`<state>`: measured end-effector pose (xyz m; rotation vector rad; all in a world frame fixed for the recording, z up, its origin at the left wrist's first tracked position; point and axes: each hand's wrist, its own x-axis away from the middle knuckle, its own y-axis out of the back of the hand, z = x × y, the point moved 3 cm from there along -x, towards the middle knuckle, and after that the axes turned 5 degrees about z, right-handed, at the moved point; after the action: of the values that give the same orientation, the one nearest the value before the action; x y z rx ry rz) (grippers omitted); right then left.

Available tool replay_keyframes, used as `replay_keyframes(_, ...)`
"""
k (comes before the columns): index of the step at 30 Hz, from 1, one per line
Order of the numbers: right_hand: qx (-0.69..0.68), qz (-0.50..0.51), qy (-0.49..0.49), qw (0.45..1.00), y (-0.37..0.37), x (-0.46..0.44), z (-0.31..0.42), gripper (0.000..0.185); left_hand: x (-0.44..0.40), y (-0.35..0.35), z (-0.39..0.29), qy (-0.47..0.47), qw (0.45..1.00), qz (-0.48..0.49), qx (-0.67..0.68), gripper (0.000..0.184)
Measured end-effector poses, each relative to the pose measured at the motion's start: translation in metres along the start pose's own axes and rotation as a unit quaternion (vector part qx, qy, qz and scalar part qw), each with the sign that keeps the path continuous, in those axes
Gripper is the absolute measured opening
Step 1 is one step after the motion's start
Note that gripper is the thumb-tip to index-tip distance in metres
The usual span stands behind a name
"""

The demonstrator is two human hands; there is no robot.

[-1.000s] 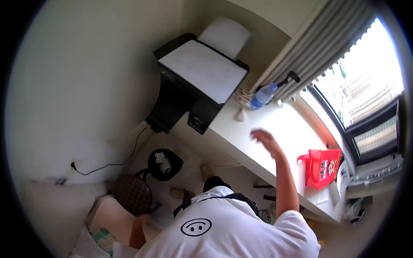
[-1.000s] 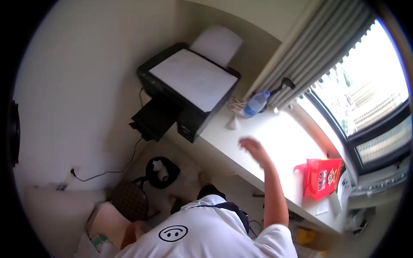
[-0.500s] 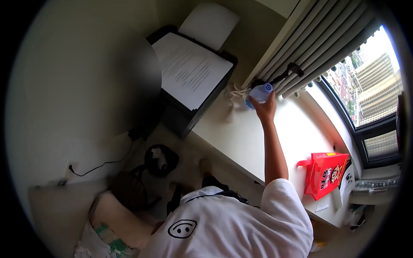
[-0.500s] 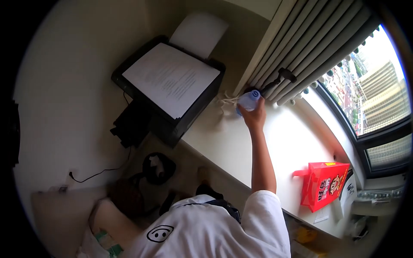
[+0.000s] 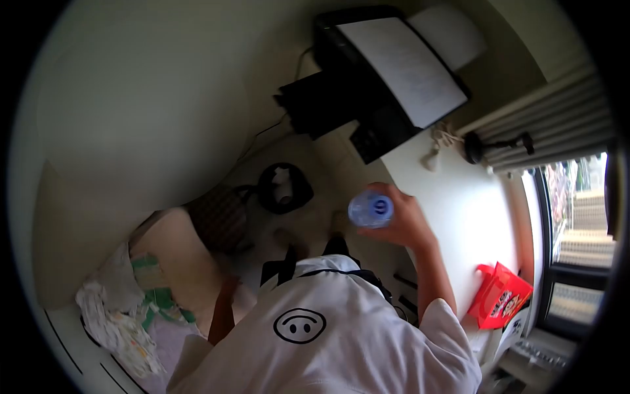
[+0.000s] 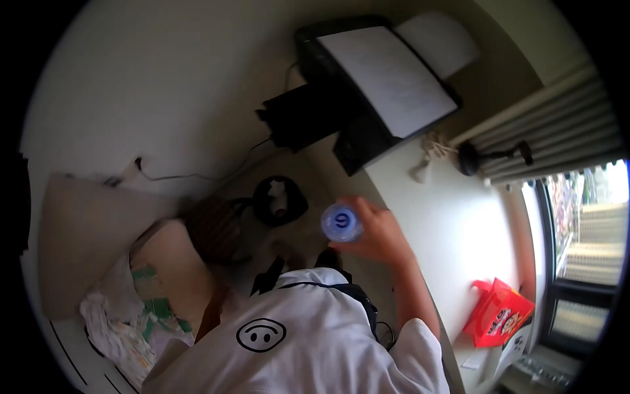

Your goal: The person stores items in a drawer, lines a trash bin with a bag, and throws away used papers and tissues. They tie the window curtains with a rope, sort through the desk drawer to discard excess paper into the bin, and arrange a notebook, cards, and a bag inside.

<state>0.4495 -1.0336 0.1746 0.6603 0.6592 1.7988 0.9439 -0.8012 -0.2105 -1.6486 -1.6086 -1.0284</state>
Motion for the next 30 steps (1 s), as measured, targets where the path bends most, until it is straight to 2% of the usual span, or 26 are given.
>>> replay_keyframes(1, 0.0, 0.013, 0.009, 1.0, -0.025, -0.013, -0.004, 0.063, 0.015, -0.007, -0.006, 0.01, 0.999, -0.041, -0.013, 0.037)
replay_keyframes(2, -0.016, 0.073, -0.002, 0.997, -0.055, -0.027, -0.013, 0.066, 0.031, -0.013, -0.011, 0.016, 0.999, -0.049, 0.0, 0.037)
replay_keyframes(3, -0.03, 0.132, -0.013, 0.991, -0.086, -0.041, -0.023, 0.069, 0.048, -0.016, -0.014, 0.067, 0.995, -0.074, -0.005, 0.035)
replay_keyframes(4, -0.03, 0.145, -0.003, 0.989, -0.114, -0.054, -0.033, 0.069, 0.059, -0.015, -0.01, 0.119, 0.988, -0.098, -0.012, 0.033)
replay_keyframes(5, -0.039, 0.16, -0.003, 0.986, -0.143, -0.066, -0.044, 0.069, 0.066, -0.012, 0.006, 0.125, 0.987, -0.105, -0.001, 0.033)
replay_keyframes(7, -0.05, 0.183, 0.005, 0.982, -0.189, -0.09, -0.059, 0.07, 0.086, -0.012, 0.048, 0.079, 0.99, -0.104, 0.046, 0.03)
replay_keyframes(9, -0.088, 0.175, -0.001, 0.981, -0.225, -0.113, -0.069, 0.071, 0.108, -0.012, 0.1, 0.09, 0.986, -0.107, 0.088, 0.029)
replay_keyframes(11, -0.095, 0.195, -0.022, 0.976, -0.262, -0.137, -0.084, 0.07, 0.137, -0.02, 0.142, 0.074, 0.99, -0.095, 0.078, 0.031)
replay_keyframes(13, -0.103, 0.12, -0.021, 0.987, -0.294, -0.161, -0.098, 0.073, 0.163, -0.034, 0.171, 0.179, 0.978, -0.102, 0.026, 0.033)
replay_keyframes(15, -0.096, 0.155, -0.019, 0.983, -0.327, -0.18, -0.116, 0.076, 0.197, -0.047, 0.192, 0.247, 0.964, -0.09, 0.028, 0.033)
replay_keyframes(17, -0.022, 0.155, -0.077, 0.985, -0.361, -0.187, -0.143, 0.081, 0.224, -0.058, 0.207, 0.287, 0.954, -0.076, 0.051, 0.033)
replay_keyframes(18, 0.021, 0.209, -0.153, 0.966, -0.368, -0.187, -0.147, 0.083, 0.233, -0.063, 0.214, 0.3, 0.95, -0.071, 0.061, 0.033)
replay_keyframes(19, 0.02, 0.214, -0.155, 0.964, -0.373, -0.183, -0.147, 0.083, 0.236, -0.066, 0.22, 0.307, 0.947, -0.065, 0.069, 0.033)
replay_keyframes(21, 0.005, 0.249, -0.238, 0.939, -0.375, -0.174, -0.152, 0.081, 0.236, -0.07, 0.228, 0.311, 0.945, -0.056, 0.08, 0.033)
replay_keyframes(24, -0.019, 0.273, -0.239, 0.932, -0.368, -0.148, -0.17, 0.077, 0.216, -0.069, 0.234, 0.288, 0.952, -0.045, 0.089, 0.033)
replay_keyframes(28, 0.078, 0.268, -0.21, 0.937, -0.372, -0.088, -0.252, 0.064, 0.153, -0.056, 0.259, 0.227, 0.966, -0.04, 0.114, 0.033)
replay_keyframes(29, 0.069, 0.288, -0.235, 0.926, -0.359, -0.075, -0.256, 0.063, 0.137, -0.052, 0.26, 0.218, 0.967, -0.044, 0.123, 0.033)
replay_keyframes(30, 0.058, 0.304, -0.26, 0.915, -0.345, -0.064, -0.257, 0.062, 0.144, -0.05, 0.198, 0.2, 0.971, -0.068, 0.112, 0.032)
